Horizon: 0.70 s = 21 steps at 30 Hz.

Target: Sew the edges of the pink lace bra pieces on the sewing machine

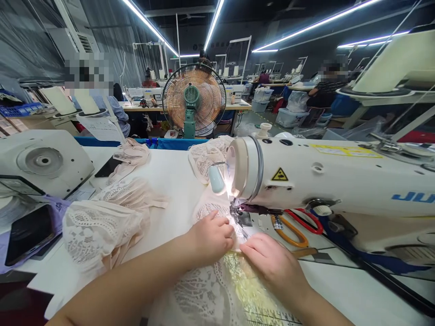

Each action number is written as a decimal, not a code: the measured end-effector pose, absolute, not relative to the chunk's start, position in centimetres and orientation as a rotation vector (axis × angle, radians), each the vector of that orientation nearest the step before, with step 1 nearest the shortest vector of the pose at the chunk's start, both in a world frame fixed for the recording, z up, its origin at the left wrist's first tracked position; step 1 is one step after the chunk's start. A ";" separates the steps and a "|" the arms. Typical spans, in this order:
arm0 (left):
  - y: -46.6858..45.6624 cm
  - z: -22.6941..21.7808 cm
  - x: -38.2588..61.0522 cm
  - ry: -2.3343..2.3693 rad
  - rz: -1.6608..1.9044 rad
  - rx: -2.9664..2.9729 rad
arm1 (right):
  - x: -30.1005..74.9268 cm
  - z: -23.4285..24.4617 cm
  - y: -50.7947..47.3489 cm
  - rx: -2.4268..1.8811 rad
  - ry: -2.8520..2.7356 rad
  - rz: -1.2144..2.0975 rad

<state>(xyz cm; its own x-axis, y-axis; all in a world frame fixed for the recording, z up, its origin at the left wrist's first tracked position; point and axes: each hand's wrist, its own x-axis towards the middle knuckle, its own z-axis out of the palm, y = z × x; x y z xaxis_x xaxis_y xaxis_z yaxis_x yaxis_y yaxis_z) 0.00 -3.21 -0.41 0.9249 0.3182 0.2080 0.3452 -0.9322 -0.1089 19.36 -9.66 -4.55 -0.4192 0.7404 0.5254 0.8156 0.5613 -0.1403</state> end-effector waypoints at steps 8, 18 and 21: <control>-4.0 -0.2 0.8 -0.587 -0.089 -2.992 | 19.0 -4.0 -9.5 -1.231 -2.286 -0.185; -3.1 -1.8 0.4 -0.531 -0.229 -2.979 | 19.0 -3.4 -9.6 -1.167 -2.256 -0.239; -2.6 -1.7 0.4 -0.492 -0.261 -2.982 | 19.0 -3.4 -9.5 -1.215 -2.276 -0.196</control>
